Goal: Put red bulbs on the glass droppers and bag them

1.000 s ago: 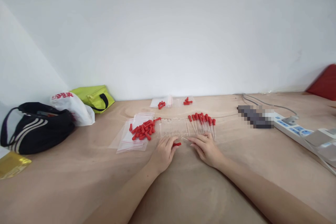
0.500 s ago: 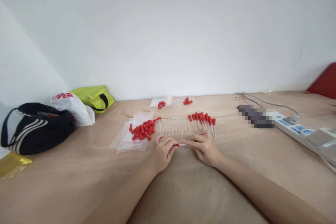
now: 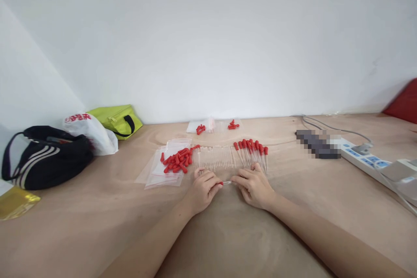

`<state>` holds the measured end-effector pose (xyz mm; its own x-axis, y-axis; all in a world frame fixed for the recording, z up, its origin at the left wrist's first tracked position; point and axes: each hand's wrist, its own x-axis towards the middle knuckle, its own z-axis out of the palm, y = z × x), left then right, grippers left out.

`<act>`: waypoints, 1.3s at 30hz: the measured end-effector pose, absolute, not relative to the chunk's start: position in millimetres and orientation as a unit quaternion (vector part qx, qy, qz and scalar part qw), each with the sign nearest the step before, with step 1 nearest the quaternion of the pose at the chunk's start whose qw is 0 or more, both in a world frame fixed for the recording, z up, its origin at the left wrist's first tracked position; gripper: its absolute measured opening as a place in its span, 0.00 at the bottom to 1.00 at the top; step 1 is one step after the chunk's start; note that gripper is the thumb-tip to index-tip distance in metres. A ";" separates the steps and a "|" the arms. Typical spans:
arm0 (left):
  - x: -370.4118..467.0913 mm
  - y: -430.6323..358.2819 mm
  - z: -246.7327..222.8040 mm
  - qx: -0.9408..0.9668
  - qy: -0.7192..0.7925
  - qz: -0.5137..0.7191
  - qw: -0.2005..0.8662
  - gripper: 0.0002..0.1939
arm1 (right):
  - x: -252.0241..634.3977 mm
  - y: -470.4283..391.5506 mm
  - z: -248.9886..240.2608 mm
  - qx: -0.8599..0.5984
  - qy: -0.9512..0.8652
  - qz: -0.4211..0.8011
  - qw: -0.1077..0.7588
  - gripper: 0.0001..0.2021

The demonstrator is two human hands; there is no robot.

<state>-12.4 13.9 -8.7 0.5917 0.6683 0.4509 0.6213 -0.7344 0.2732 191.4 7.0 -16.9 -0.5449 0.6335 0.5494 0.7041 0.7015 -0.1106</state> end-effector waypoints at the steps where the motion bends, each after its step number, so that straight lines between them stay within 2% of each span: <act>1: -12.6 14.1 -9.5 0.892 0.362 0.270 0.039 0.12 | 191.0 6.5 -16.7 -0.382 -0.878 -0.058 0.284 0.11; 18: -11.0 12.7 -4.7 0.921 0.307 0.236 0.045 0.10 | 179.9 2.6 -18.2 -0.370 -0.886 0.025 0.277 0.13; 27: -19.1 20.7 7.3 0.923 0.337 0.185 -0.006 0.12 | 179.3 6.8 -10.9 -0.379 -0.892 -0.072 0.237 0.09; 31: -21.6 21.5 -1.0 0.897 0.368 0.244 -0.006 0.08 | 180.7 8.4 -15.1 -0.391 -0.881 -0.093 0.251 0.08; 35: -22.6 22.9 -10.0 0.829 0.456 0.324 0.025 0.24 | 188.4 24.4 -21.7 -0.517 -0.788 -0.089 0.323 0.10; 39: -21.5 24.4 -12.4 0.839 0.452 0.299 0.042 0.26 | 195.9 52.5 -23.3 -0.662 -0.656 -0.077 0.353 0.10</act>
